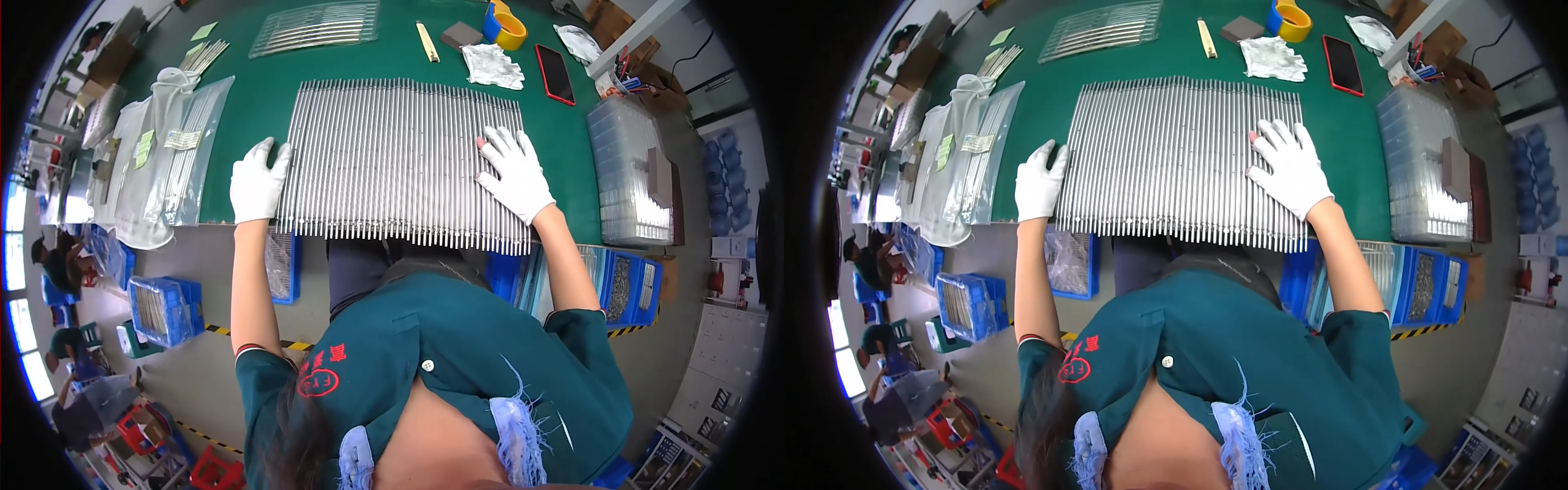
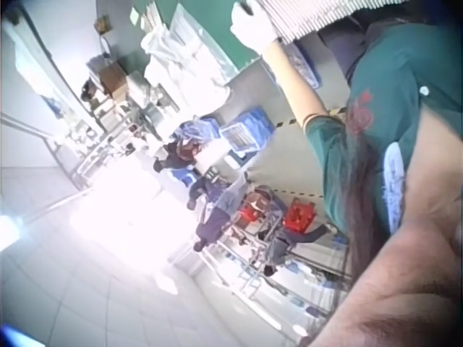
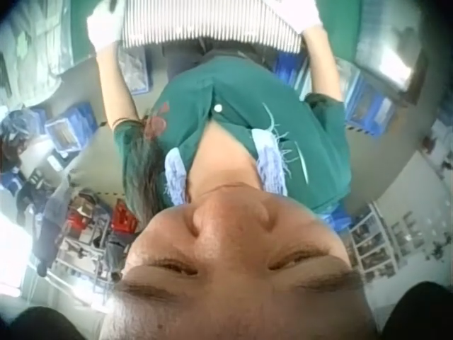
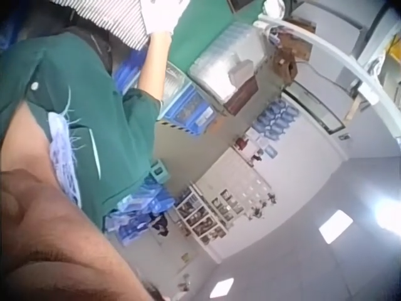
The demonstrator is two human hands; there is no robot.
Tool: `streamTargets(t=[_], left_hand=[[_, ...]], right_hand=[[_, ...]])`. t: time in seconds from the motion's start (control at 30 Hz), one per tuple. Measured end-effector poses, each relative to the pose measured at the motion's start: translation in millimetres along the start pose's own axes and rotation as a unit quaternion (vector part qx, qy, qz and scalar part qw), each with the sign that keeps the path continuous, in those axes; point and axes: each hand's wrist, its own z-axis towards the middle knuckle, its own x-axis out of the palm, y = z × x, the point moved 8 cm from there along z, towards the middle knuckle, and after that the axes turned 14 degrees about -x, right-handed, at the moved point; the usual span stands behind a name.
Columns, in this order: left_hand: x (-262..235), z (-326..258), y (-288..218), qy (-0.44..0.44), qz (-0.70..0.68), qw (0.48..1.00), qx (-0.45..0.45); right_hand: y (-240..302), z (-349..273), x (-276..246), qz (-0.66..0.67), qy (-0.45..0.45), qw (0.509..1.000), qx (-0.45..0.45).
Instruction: Sorting and aligning thin metal rods on a manufacturing workbench.
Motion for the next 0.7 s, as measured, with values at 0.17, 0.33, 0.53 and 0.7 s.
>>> streamTargets(t=[0.17,0.33,0.53,0.7], left_hand=[[19.8,-3.0,-38.6,0.039,0.038,0.998,0.013],[18.2,-7.7,-50.6,0.022,0.072,0.997,-0.011],[20.3,-14.0,-60.4,0.057,0.079,0.995,-0.027],[23.8,-20.6,-70.2,0.059,0.083,0.995,-0.022]], right_hand=[[-34.9,-38.2,-1.4,0.002,-0.002,0.999,0.033],[-42.3,-43.9,-1.2,0.031,-0.016,0.999,0.032],[-27.8,-28.6,-4.6,0.044,-0.009,0.999,0.018],[-23.1,-22.8,-3.3,0.035,-0.008,0.999,0.004]])
